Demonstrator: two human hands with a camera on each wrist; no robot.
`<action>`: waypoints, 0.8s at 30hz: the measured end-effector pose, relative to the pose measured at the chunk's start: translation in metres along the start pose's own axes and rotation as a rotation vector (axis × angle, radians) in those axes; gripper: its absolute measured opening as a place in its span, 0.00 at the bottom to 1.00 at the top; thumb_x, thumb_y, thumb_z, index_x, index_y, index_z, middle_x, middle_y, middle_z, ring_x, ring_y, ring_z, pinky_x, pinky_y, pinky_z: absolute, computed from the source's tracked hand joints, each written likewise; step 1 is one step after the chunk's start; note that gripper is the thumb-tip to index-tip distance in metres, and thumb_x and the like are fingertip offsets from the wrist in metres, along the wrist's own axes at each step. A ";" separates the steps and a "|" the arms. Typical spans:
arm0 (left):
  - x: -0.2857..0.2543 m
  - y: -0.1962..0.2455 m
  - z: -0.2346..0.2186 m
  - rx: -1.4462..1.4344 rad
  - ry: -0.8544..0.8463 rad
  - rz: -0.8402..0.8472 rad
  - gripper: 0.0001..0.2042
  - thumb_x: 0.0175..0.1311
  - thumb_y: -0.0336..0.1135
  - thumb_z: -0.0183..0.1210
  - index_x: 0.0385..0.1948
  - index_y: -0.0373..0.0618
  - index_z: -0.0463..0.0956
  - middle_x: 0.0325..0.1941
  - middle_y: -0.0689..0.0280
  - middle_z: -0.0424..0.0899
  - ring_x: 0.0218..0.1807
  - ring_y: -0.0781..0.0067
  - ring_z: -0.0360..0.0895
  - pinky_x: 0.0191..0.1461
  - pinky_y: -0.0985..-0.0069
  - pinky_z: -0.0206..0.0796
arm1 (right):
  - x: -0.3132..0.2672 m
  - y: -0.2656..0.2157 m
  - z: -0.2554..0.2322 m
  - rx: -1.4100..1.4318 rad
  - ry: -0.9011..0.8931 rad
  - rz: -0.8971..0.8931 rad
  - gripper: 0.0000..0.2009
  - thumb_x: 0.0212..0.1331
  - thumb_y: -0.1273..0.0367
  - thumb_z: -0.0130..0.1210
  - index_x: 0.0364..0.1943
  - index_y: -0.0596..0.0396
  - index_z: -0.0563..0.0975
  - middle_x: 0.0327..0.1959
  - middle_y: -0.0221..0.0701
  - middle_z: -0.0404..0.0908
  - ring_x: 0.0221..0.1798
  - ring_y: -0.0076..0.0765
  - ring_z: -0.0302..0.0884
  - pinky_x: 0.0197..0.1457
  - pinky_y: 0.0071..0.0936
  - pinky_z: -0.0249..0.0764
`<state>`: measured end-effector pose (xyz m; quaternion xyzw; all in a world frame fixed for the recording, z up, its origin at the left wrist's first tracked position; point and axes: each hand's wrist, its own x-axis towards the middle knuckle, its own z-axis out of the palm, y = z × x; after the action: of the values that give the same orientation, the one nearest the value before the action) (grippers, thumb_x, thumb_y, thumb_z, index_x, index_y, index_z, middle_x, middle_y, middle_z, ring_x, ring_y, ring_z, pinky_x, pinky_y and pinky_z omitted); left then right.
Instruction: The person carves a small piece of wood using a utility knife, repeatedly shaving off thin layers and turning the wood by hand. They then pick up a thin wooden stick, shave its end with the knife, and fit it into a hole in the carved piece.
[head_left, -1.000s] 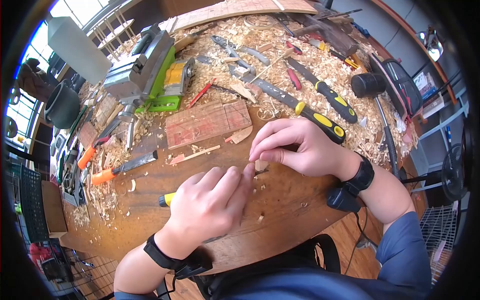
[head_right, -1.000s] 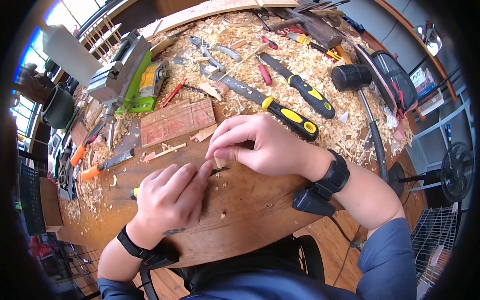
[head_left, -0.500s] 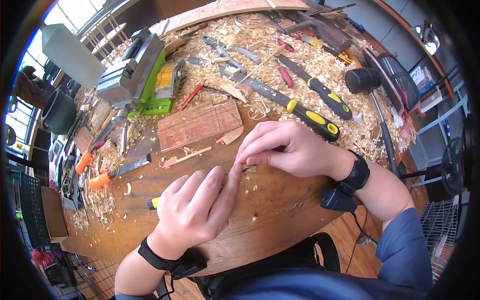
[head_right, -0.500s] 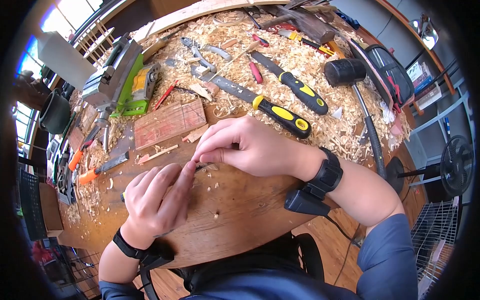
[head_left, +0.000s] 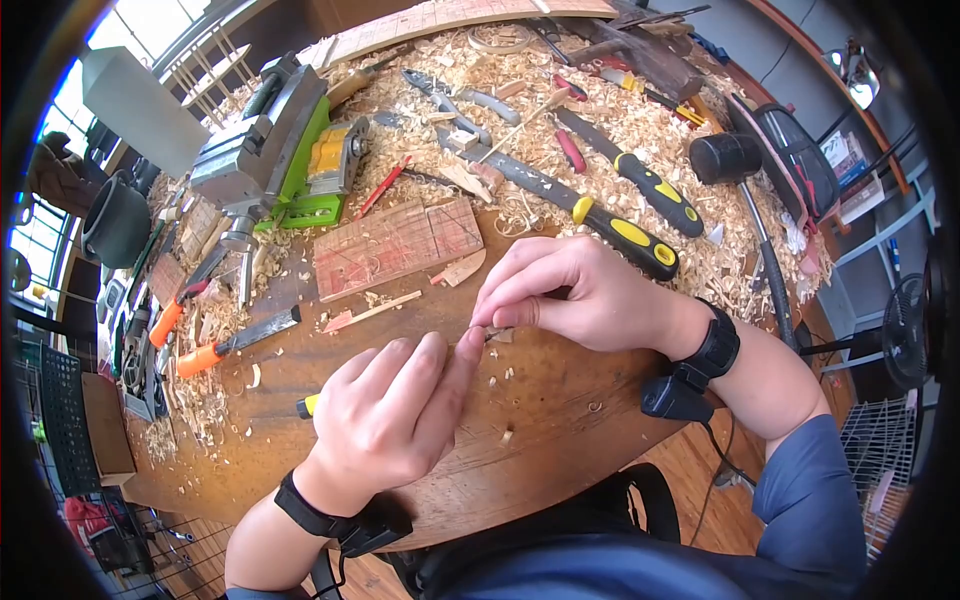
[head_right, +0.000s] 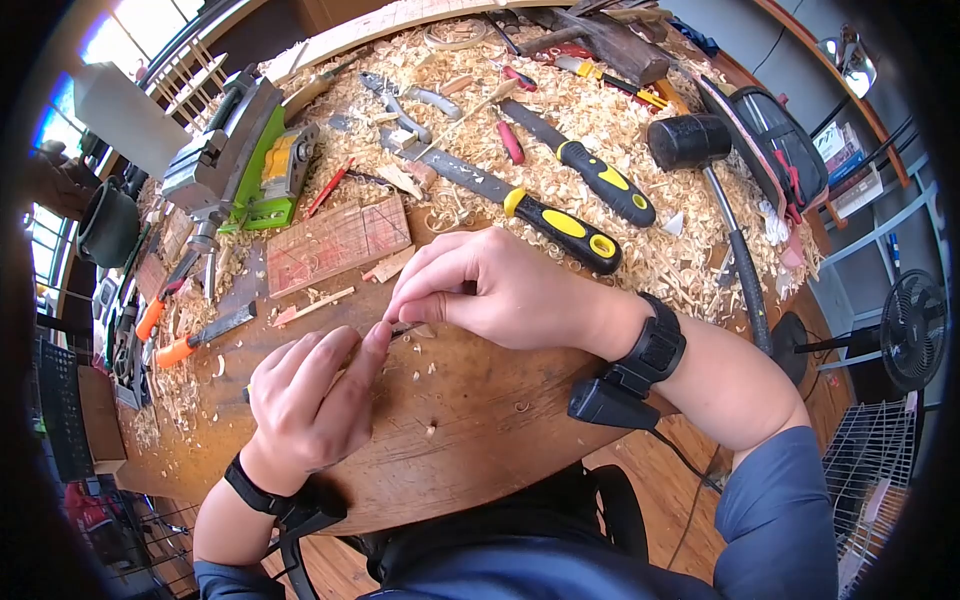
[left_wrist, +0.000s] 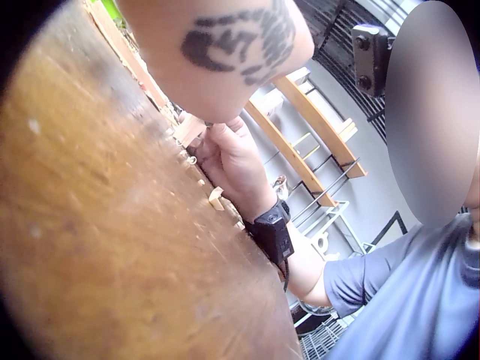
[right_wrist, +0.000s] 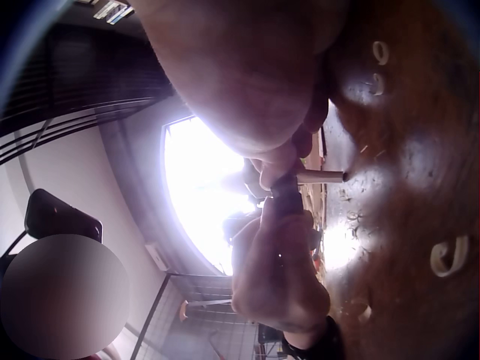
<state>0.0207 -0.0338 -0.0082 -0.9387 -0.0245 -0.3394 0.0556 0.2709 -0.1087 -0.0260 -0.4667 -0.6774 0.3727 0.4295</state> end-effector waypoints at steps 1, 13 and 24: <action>0.001 0.000 -0.001 0.001 0.000 -0.001 0.10 0.55 0.21 0.74 0.40 0.34 0.89 0.37 0.62 0.83 0.26 0.74 0.76 0.24 0.76 0.65 | 0.000 0.000 0.000 0.000 -0.001 -0.001 0.07 0.68 0.76 0.68 0.47 0.56 0.91 0.47 0.31 0.92 0.52 0.33 0.86 0.59 0.31 0.82; -0.003 0.003 0.002 -0.009 -0.133 -0.024 0.09 0.57 0.25 0.72 0.39 0.40 0.90 0.35 0.67 0.82 0.27 0.77 0.77 0.24 0.76 0.64 | 0.000 0.000 0.000 -0.005 0.016 -0.048 0.07 0.68 0.77 0.68 0.47 0.55 0.92 0.46 0.30 0.92 0.51 0.33 0.87 0.58 0.31 0.82; 0.000 -0.001 0.002 0.030 -0.011 -0.008 0.11 0.56 0.23 0.73 0.43 0.36 0.91 0.38 0.63 0.83 0.27 0.75 0.76 0.25 0.76 0.66 | 0.001 -0.002 0.000 0.012 0.025 -0.032 0.07 0.70 0.77 0.66 0.48 0.57 0.91 0.47 0.32 0.92 0.51 0.31 0.88 0.57 0.29 0.83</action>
<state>0.0218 -0.0324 -0.0102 -0.9394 -0.0337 -0.3342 0.0684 0.2702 -0.1079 -0.0236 -0.4579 -0.6770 0.3641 0.4466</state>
